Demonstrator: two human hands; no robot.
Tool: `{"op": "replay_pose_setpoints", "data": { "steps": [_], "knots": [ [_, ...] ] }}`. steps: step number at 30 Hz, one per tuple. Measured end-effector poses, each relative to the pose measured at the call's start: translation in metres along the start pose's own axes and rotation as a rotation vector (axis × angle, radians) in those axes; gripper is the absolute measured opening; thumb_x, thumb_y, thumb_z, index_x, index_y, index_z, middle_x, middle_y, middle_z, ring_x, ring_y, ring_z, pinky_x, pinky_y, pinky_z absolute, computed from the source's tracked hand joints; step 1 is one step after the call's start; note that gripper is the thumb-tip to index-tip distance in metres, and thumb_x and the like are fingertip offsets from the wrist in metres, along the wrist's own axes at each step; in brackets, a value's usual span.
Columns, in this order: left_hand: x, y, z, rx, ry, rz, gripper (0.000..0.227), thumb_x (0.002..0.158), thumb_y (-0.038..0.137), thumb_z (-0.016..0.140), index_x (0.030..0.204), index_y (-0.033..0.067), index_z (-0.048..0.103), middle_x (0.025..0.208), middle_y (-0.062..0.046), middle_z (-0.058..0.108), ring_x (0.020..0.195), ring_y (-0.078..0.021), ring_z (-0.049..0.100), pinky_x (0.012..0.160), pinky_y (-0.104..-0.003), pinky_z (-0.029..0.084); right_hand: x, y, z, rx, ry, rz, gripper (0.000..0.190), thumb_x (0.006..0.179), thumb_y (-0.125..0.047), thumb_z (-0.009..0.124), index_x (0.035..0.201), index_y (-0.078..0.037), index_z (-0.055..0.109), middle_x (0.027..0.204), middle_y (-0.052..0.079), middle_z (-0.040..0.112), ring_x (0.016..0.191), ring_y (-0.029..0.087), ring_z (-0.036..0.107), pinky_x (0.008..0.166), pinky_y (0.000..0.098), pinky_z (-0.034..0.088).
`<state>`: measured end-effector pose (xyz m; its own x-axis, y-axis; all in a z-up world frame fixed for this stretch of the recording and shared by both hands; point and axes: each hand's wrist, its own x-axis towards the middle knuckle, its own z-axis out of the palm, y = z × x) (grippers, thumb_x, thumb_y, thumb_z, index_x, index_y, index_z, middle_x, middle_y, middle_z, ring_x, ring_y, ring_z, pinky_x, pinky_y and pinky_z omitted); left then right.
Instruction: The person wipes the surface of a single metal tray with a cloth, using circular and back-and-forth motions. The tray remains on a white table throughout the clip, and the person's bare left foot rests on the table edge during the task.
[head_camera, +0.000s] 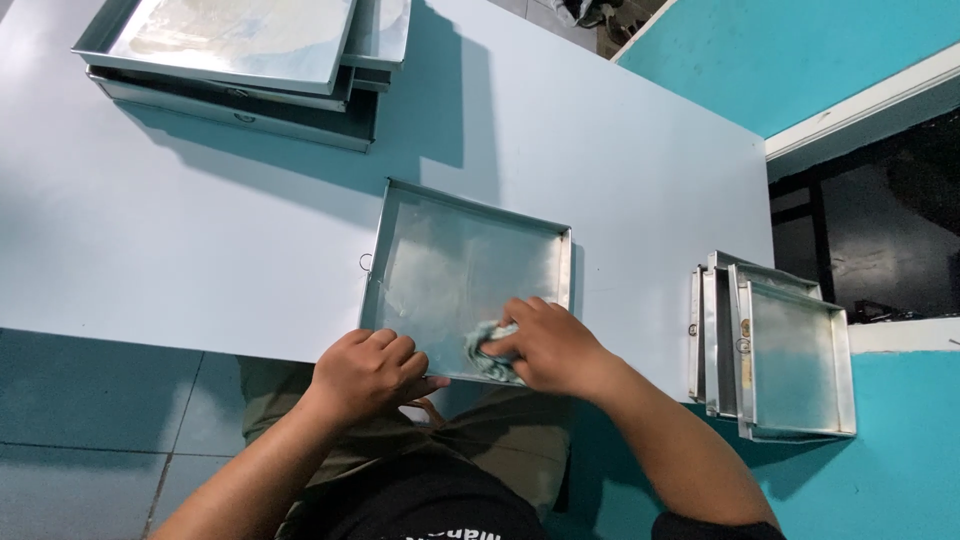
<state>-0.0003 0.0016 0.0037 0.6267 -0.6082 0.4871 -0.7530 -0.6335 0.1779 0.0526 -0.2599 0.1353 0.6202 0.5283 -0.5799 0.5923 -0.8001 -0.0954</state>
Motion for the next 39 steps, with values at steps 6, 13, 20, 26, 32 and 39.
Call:
{"op": "replay_pose_setpoints", "data": {
  "steps": [6,13,20,26,32,39],
  "knots": [
    [-0.002,-0.003,0.001,-0.064,-0.006,0.040,0.043,0.103,0.052,0.058,0.078,0.0186,0.066,0.069,-0.004,0.063,0.062,-0.0198,0.066,0.055,-0.030,0.053,0.000,0.045,-0.007,-0.040,0.033,0.275,0.036,0.082,-0.018,0.071,0.115,-0.029,0.082,0.126,0.009,0.064,0.114,0.038,0.064,0.096,0.0522,0.052],
    [0.001,-0.006,-0.001,-0.053,-0.052,0.075,0.045,0.104,0.055,0.056,0.077,0.0204,0.065,0.068,-0.002,0.061,0.062,-0.0189,0.065,0.053,-0.031,0.052,0.070,0.098,0.002,-0.196,0.266,0.378,0.039,0.084,-0.027,0.066,0.120,-0.035,0.078,0.116,0.006,0.062,0.108,0.034,0.063,0.090,0.0497,0.050],
    [0.002,-0.003,0.001,-0.043,0.005,0.046,0.050,0.105,0.057,0.053,0.075,0.0189,0.065,0.067,-0.002,0.061,0.060,-0.0179,0.064,0.053,-0.029,0.052,0.094,0.074,0.010,-0.288,0.551,0.205,0.033,0.080,-0.019,0.068,0.110,-0.028,0.077,0.107,0.009,0.058,0.095,0.036,0.061,0.076,0.0463,0.047],
    [0.000,0.001,0.004,0.032,0.030,0.023,0.047,0.102,0.057,0.055,0.076,0.0197,0.064,0.066,-0.002,0.058,0.059,-0.0185,0.062,0.052,-0.031,0.051,0.061,0.034,0.005,-0.230,0.402,0.082,0.045,0.081,-0.018,0.072,0.125,-0.024,0.074,0.110,0.014,0.061,0.097,0.040,0.063,0.075,0.0487,0.051],
    [0.000,0.001,0.000,-0.005,0.014,0.002,0.045,0.102,0.056,0.057,0.077,0.0190,0.067,0.067,-0.003,0.062,0.060,-0.0193,0.065,0.054,-0.031,0.053,0.003,-0.009,0.008,-0.121,0.177,-0.022,0.042,0.078,-0.016,0.076,0.120,-0.017,0.076,0.112,0.017,0.064,0.096,0.038,0.063,0.078,0.0481,0.051],
    [-0.002,0.002,0.000,0.006,0.028,0.009,0.047,0.102,0.057,0.057,0.076,0.0197,0.067,0.068,-0.003,0.063,0.060,-0.0189,0.065,0.055,-0.031,0.053,-0.002,0.033,-0.015,-0.228,0.192,0.324,0.032,0.084,-0.013,0.063,0.109,-0.017,0.082,0.102,0.013,0.065,0.088,0.034,0.063,0.074,0.0480,0.051]
  ]
}}
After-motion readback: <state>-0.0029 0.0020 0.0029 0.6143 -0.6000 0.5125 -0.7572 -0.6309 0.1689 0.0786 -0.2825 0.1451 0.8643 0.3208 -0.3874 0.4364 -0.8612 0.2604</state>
